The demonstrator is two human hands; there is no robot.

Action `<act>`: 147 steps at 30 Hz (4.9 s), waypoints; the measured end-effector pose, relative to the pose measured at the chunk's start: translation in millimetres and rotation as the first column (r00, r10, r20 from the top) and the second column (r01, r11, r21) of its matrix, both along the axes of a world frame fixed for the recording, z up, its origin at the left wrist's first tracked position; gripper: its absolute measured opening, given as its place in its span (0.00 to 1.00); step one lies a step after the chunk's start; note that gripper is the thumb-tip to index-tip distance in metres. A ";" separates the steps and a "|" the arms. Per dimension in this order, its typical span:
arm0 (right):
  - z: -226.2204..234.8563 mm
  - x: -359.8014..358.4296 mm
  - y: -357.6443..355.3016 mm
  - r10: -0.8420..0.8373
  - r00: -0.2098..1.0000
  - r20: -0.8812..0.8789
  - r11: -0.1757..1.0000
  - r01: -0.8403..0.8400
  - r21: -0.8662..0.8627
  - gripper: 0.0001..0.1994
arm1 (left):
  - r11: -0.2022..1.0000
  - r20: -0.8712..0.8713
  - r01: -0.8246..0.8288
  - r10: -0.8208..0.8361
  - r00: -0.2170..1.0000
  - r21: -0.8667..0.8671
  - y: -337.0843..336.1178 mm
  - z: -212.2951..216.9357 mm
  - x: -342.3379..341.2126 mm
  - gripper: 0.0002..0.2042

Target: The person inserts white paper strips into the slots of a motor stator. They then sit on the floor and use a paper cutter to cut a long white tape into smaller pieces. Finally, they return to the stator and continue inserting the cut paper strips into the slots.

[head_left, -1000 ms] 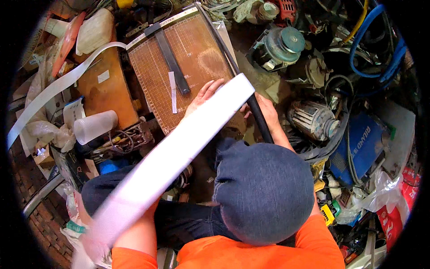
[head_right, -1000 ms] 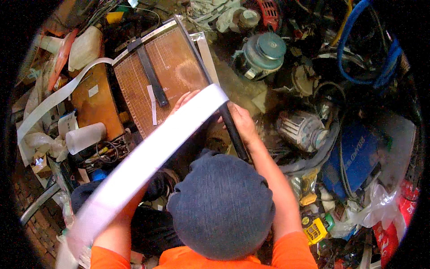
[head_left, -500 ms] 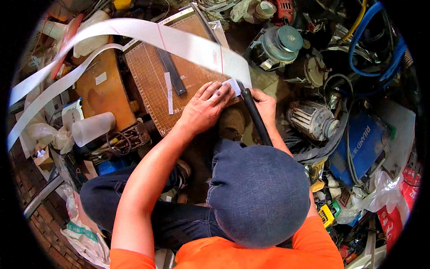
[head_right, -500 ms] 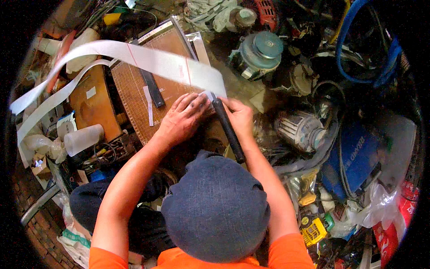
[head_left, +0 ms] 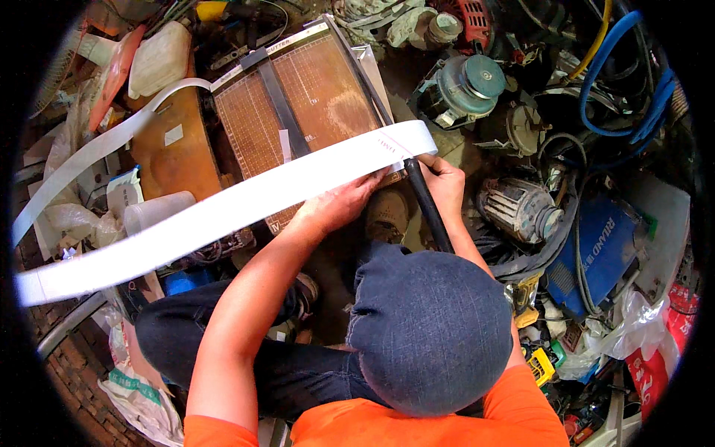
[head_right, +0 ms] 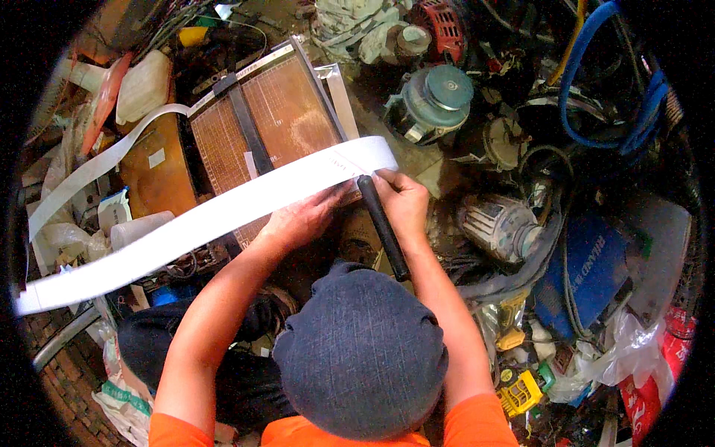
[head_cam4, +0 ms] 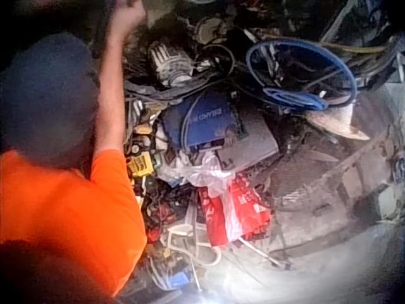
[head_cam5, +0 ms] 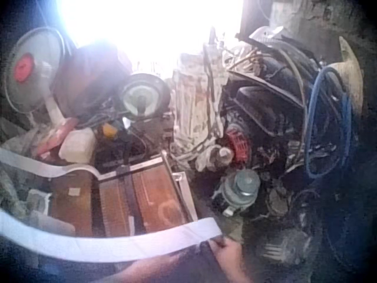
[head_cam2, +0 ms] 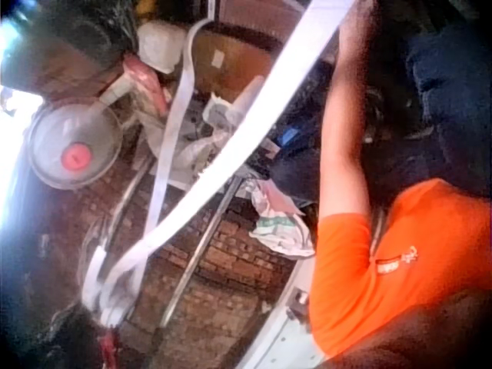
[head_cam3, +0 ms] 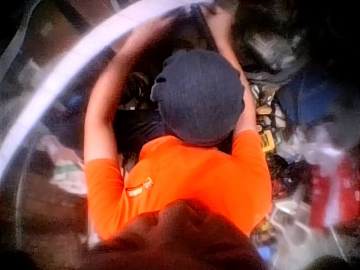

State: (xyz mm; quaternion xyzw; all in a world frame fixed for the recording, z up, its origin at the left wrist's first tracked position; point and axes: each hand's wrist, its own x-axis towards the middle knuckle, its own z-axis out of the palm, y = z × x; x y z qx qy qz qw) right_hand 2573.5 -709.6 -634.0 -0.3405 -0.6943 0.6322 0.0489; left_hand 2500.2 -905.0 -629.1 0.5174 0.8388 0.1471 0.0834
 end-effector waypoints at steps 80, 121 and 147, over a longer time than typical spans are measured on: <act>55.0 -0.4 3.8 0.411 0.904 -0.113 0.762 -0.273 0.588 0.19 | 0.982 0.010 -0.053 0.052 0.999 0.180 0.2 -11.6 5.6 0.27; 244.3 -181.2 -247.2 0.965 0.049 0.259 -0.146 -0.718 0.680 0.04 | 0.419 -0.135 -0.893 0.906 0.400 0.163 -386.4 160.8 -444.8 0.35; 220.2 -219.7 -238.6 0.961 0.093 0.261 -0.079 -0.811 0.580 0.06 | 0.079 0.808 -0.981 0.557 0.191 0.178 -424.2 93.0 -585.3 0.22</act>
